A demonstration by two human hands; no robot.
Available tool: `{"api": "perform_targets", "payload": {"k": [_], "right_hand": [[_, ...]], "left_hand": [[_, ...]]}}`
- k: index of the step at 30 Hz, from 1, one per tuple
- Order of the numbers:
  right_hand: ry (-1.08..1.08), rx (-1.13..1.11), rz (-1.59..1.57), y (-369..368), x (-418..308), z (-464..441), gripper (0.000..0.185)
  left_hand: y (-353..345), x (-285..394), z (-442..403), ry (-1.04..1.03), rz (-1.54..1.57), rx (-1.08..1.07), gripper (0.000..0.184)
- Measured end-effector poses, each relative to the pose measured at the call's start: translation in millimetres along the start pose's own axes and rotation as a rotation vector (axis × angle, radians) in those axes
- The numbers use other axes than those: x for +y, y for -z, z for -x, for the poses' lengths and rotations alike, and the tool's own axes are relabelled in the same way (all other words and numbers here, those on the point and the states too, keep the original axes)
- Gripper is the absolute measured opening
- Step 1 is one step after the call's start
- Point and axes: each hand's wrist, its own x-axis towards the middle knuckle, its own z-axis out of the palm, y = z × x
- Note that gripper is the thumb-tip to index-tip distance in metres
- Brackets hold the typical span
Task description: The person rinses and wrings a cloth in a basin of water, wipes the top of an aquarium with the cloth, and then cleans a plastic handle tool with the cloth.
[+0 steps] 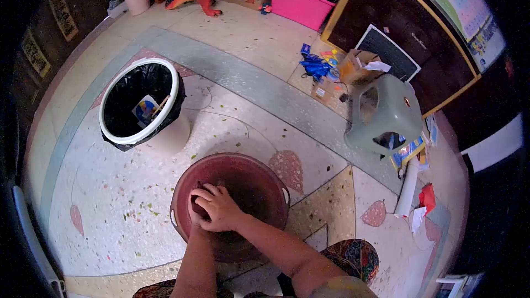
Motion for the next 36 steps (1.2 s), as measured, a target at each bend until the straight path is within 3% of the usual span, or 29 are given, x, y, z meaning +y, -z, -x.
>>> {"api": "perform_targets", "payload": {"k": [5,7,14,21,25,26,27,28,29,31,33,34,36], "right_hand": [[-0.127,0.253,-0.026,-5.8,-5.0,-0.5,0.057],[-0.209,0.286,-0.005,-3.0,-5.5,-2.0,0.055],[-0.173,0.357,-0.014,-4.7,-3.0,-0.6,0.027],[-0.229,0.351,-0.003,-5.2,5.8,-5.8,0.016],[-0.403,0.444,-0.146,-1.6,21.8,-11.3,0.010],[-0.590,0.386,-0.234,3.9,23.3,-14.1,0.013],[-0.688,0.331,-0.300,5.1,33.7,-13.7,0.020],[-0.796,0.306,-0.411,-1.4,53.4,-7.8,0.026],[-0.803,0.275,-0.387,-6.3,74.5,0.7,0.036],[-0.928,0.174,-0.230,15.6,71.5,2.4,0.044],[-0.909,0.059,-0.057,21.9,77.6,12.3,0.046],[-0.871,0.048,0.007,15.9,84.4,19.2,0.042],[-0.835,0.033,0.061,8.0,88.6,27.7,0.040]], "left_hand": [[-15.1,-17.0,0.3,0.006,0.024,-0.009,0.037],[-20.1,-22.1,0.2,0.018,-0.005,0.019,0.037],[-29.0,-22.8,-0.7,0.038,-0.111,0.082,0.038],[-39.3,-20.7,-3.8,0.041,-0.310,0.203,0.039],[-49.4,-21.2,-9.9,0.055,-0.667,0.383,0.040],[-50.3,-19.0,-13.3,0.066,-0.787,0.438,0.040],[-46.5,-21.5,-15.8,0.086,-0.701,0.527,0.048],[-52.0,-13.8,-17.8,0.127,-0.919,0.566,0.054],[-83.6,0.8,-15.4,0.240,-1.110,0.521,0.056],[-62.4,7.8,-16.0,0.156,-1.318,0.531,0.057],[-57.0,16.0,-9.8,-0.081,-1.651,0.636,0.050],[-40.5,22.3,-9.5,-0.067,-1.755,0.670,0.036],[-12.5,28.0,-3.1,-0.117,-1.791,0.635,0.031]]}}
